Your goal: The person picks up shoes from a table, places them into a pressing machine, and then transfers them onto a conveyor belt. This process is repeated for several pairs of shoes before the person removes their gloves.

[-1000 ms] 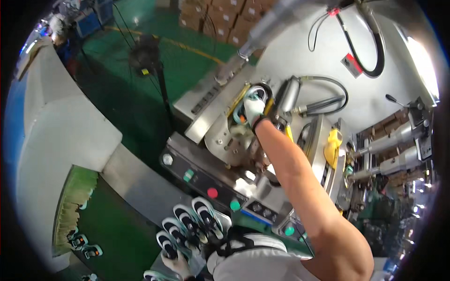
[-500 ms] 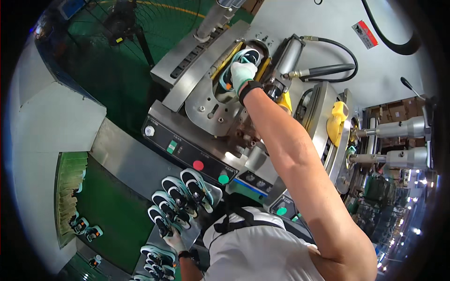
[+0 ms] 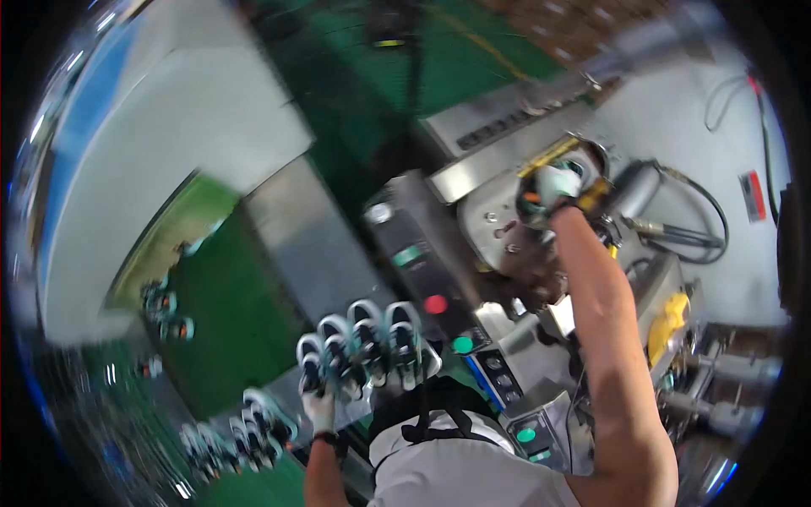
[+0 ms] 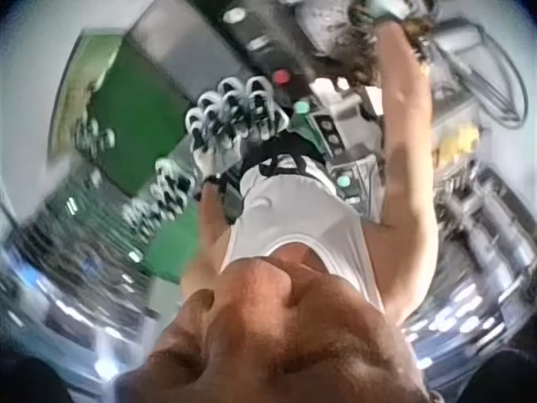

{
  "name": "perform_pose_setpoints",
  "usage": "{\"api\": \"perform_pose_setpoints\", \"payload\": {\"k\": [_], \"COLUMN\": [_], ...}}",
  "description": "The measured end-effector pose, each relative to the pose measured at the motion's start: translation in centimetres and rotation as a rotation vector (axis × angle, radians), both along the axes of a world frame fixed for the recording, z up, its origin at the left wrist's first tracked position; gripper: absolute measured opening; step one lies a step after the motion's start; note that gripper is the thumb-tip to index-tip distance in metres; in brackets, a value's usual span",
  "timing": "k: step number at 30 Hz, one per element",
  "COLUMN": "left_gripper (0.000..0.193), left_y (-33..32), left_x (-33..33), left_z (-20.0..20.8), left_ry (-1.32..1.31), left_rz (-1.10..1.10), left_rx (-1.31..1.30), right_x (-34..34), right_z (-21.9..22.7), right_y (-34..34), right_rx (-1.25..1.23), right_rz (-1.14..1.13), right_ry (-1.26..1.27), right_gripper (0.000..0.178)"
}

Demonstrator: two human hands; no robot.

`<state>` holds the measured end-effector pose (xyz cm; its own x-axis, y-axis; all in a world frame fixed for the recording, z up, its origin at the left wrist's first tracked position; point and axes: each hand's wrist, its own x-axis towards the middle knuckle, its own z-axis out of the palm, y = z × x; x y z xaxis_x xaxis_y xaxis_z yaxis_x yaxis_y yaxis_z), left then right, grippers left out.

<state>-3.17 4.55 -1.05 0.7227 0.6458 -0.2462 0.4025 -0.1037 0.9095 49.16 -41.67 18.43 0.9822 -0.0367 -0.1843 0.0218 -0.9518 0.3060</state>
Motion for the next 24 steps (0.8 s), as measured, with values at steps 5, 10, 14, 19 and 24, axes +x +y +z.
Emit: {"api": "perform_pose_setpoints", "payload": {"k": [5,10,14,19,24], "left_gripper": [0.062,0.069,0.061,0.083,0.028], "left_y": [-0.9,-0.4,0.3,4.8,11.1], "left_x": [4.4,1.0,1.5,1.1,-1.2], "left_z": [4.0,1.6,3.1,2.7,2.1], "left_ry": [0.366,0.323,0.201,0.251,0.028], "left_rz": [-0.063,0.050,-0.046,-0.323,-0.200], "left_rx": [0.159,0.241,0.169,-0.072,-0.503], "right_x": [-0.1,-13.9,-28.5,-34.0,-38.0], "right_z": [-0.3,6.0,-3.8,-9.9,-4.4], "right_y": [-10.2,8.4,13.7,13.1,30.4], "right_rx": [1.119,1.270,0.560,0.100,1.044], "right_rz": [-0.128,0.069,0.376,0.129,0.093], "right_ry": [-0.074,-0.506,-0.497,-0.186,0.108], "right_gripper": [0.027,0.049,0.089,0.111,0.081]}}
